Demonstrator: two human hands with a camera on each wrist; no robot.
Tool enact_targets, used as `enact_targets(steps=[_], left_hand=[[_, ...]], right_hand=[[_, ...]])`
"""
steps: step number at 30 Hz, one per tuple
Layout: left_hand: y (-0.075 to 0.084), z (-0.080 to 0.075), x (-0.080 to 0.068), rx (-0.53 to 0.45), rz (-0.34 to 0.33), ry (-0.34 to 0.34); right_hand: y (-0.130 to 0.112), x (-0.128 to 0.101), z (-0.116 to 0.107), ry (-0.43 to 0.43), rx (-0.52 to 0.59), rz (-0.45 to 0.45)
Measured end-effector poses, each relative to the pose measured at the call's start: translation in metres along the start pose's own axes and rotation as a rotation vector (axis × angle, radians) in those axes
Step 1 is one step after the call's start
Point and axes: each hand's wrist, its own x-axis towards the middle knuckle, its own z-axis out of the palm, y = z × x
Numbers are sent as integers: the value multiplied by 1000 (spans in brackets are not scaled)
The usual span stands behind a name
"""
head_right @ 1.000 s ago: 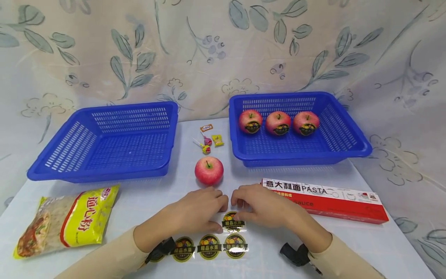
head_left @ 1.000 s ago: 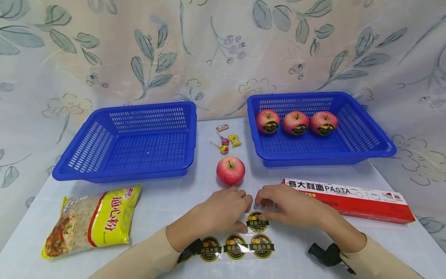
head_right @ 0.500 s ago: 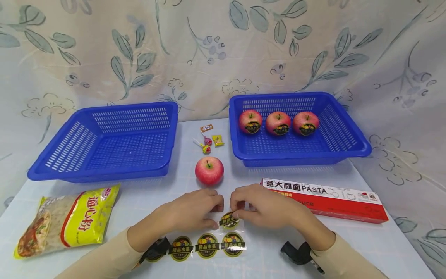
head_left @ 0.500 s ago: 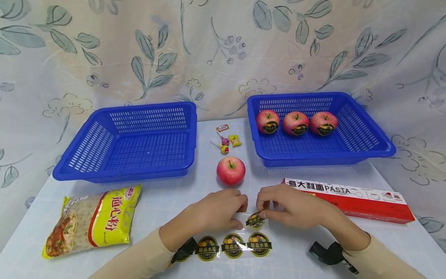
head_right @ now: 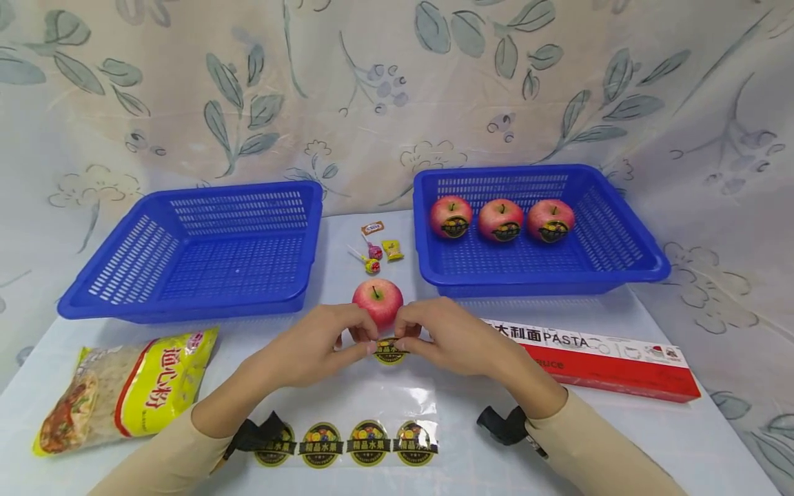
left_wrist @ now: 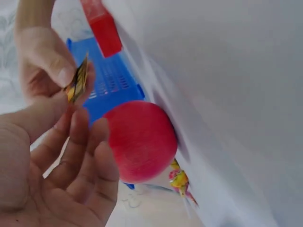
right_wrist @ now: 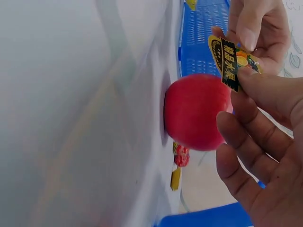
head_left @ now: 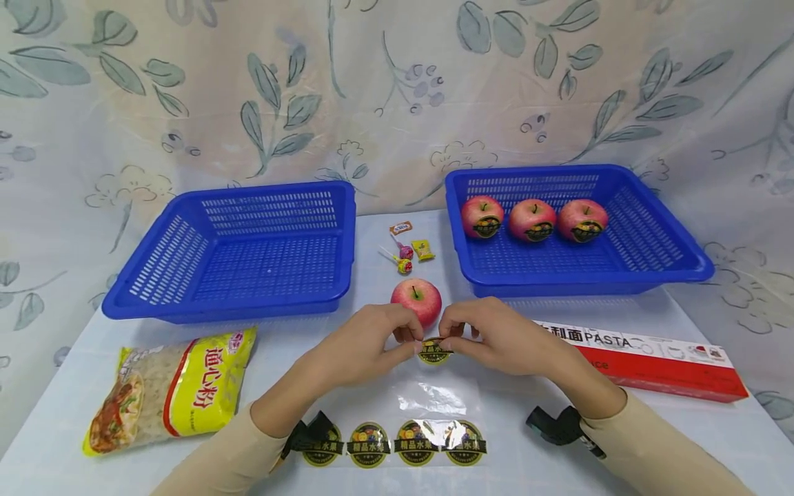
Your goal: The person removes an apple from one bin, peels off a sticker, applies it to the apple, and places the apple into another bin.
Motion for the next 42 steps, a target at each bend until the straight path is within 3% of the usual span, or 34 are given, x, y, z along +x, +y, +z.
enact_targets(steps=[3,14,25,31,42], left_hand=[[-1,2,-1,30,23,61],[-8,6,-2,209,-22,275],[-13,4,5,247,-75,235],[-14,2,10,254,-87,221],[-18,3,15,211,-74,278]], right_hand=[[0,6,2,14,1,5],[4,18,12,169,-96,-32],[2,30,20,212,-154,43],[6,32,23,243,-125,52],[8,34,25,264,-109,32]])
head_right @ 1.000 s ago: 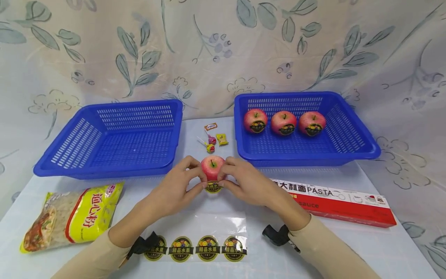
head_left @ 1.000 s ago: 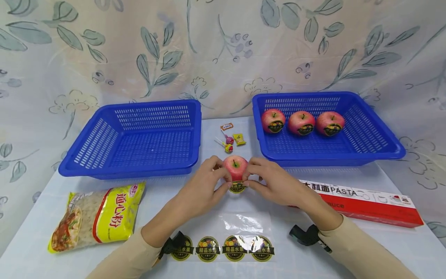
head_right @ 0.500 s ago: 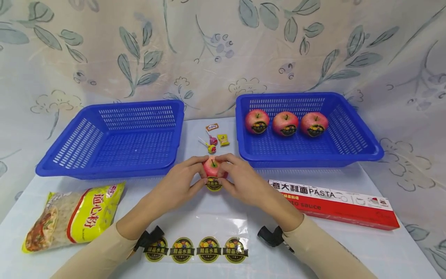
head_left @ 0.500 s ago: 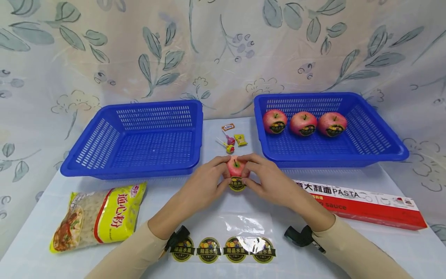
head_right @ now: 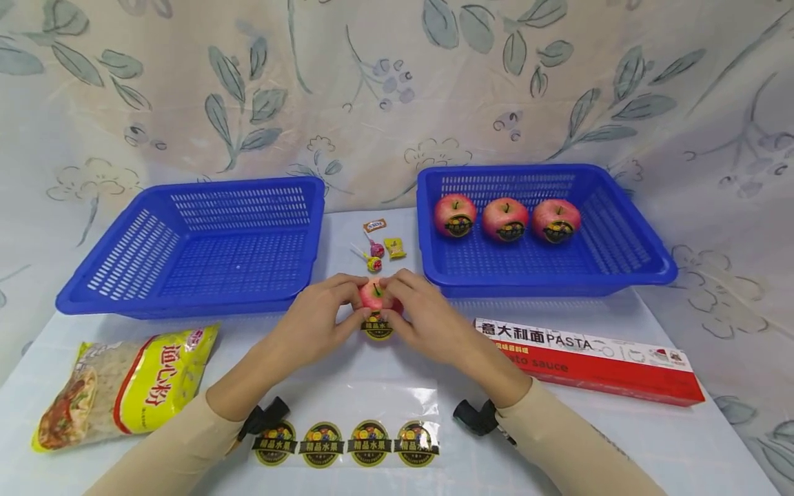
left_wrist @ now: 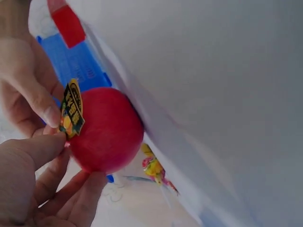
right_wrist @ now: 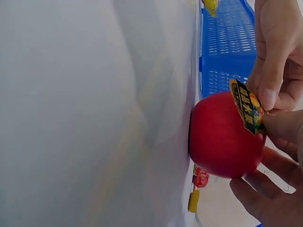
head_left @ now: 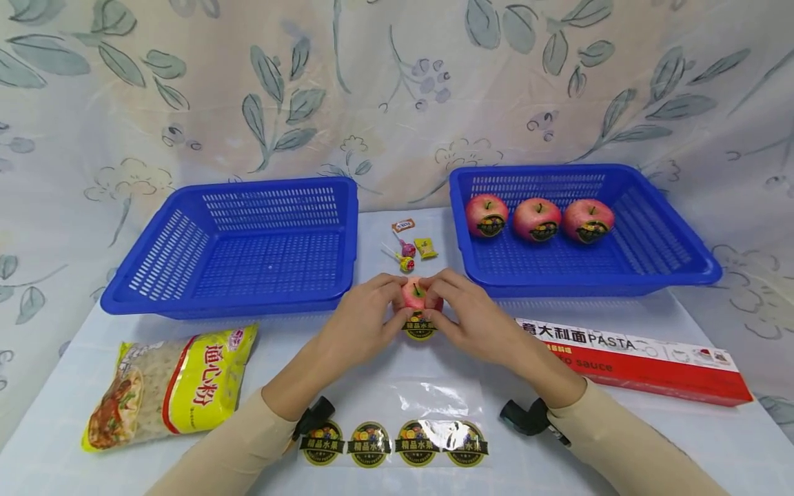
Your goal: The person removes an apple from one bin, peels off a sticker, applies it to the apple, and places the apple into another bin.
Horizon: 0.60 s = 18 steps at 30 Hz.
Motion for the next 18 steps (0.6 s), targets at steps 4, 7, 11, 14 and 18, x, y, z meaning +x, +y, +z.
enact_targets(steps=[4,7,11,14,18], left_hand=[[-2,-1,-2,-34,19,-7],[-4,-2,-1,-26,12,-33],[-4,-3,1,-13,-33,-97],[-3,-3,4,-7,-74,-149],[-2,-1,6,33,-116,-185]], right_hand=[[2,-1,-4,-33,0,29],[3,-1,-7,-77,-23,37],[3,3,-9,-139,-44,38],[3,5,-10,-187,-42,70],[3,7,-10,-222,-44,104]])
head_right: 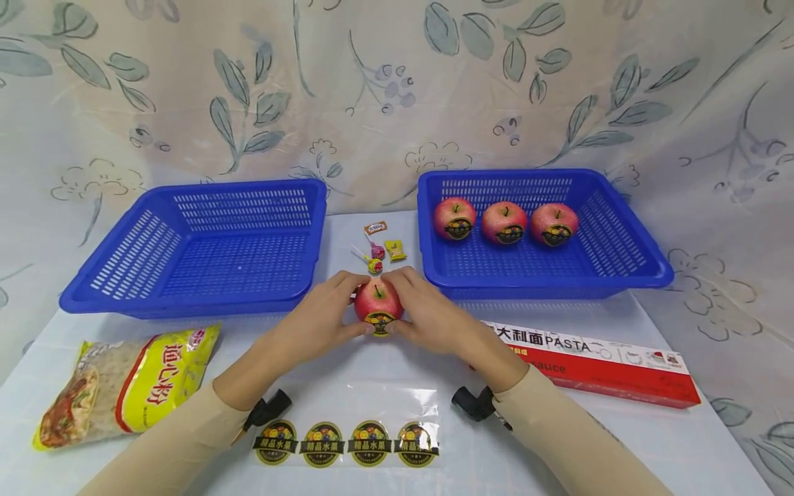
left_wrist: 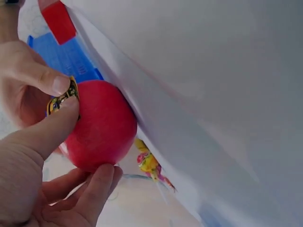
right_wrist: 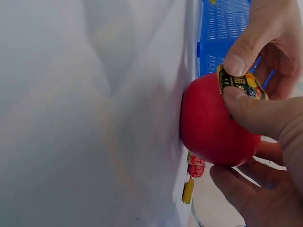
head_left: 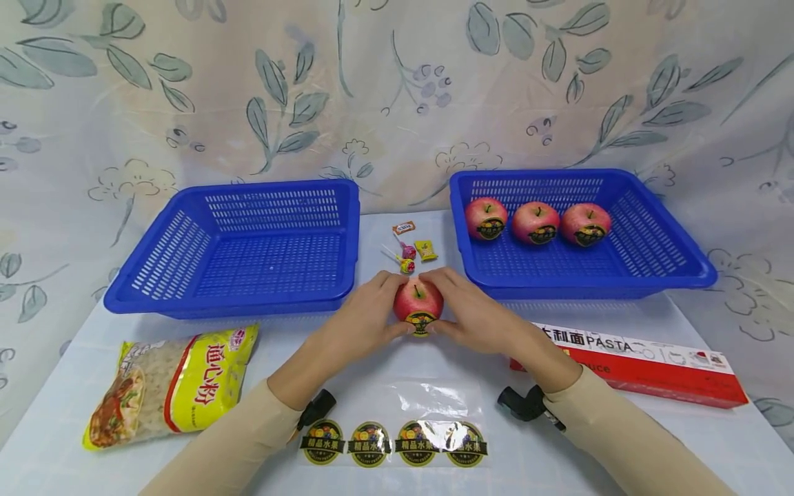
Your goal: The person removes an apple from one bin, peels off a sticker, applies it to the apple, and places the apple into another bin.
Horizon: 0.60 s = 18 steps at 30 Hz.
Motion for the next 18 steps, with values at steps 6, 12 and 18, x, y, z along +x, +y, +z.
enact_targets(steps=[6,12,18], left_hand=[[-1,3,1,47,-41,-47],[-2,6,2,70,-3,-46],[-5,5,3,65,27,-16]], right_hand=[[4,1,1,-16,-9,-7],[7,2,4,-36,40,-10],[12,6,5,-48,90,-27]])
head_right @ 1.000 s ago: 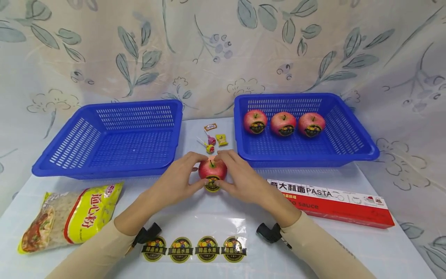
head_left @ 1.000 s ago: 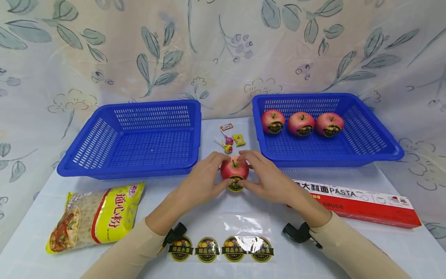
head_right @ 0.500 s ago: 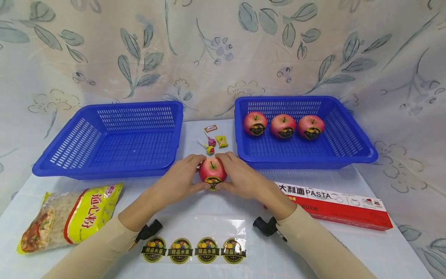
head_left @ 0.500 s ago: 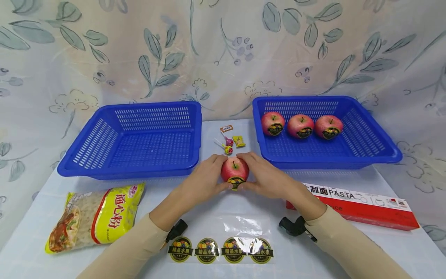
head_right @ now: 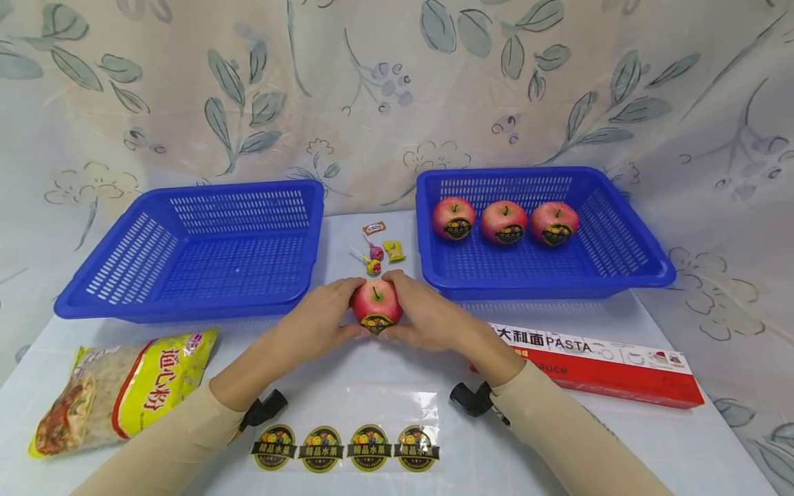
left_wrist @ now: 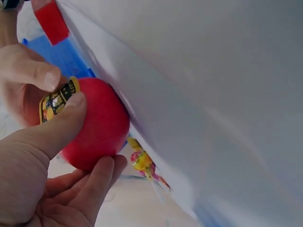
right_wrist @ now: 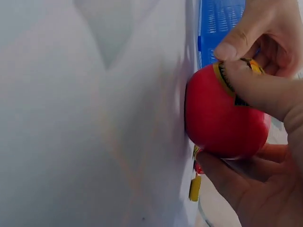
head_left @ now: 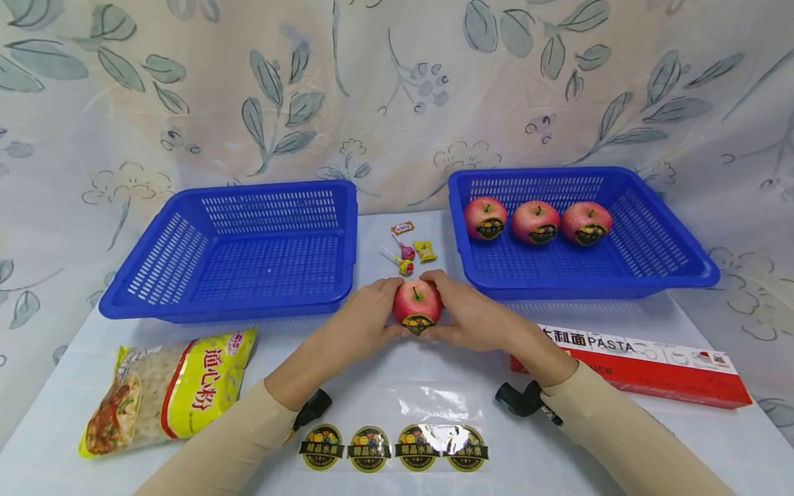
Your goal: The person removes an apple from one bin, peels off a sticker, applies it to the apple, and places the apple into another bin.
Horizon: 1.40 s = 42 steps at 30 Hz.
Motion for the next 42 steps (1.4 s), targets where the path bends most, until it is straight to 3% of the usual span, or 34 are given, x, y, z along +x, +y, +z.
enact_targets(steps=[5,11,19,26,33,38,42], left_hand=[[-4,-3,0,-49,33,-4],[-5,-12,-1,-188,32,-75],[4,-13,22,-340,34,-61],[13,-4,43,-552,6,-11],[22,9,59,-662,23,36],[27,13,63,-650,57,42],[30,12,65,-616,33,57]], right_hand=[[1,-4,0,11,-9,-49],[-7,-22,-15,-46,-58,-14],[-22,-51,-63,-179,-31,2],[-21,-65,-106,-289,144,72],[-13,-68,-150,-250,186,105],[-4,-60,-174,-197,139,147],[12,-49,-186,-159,133,167]])
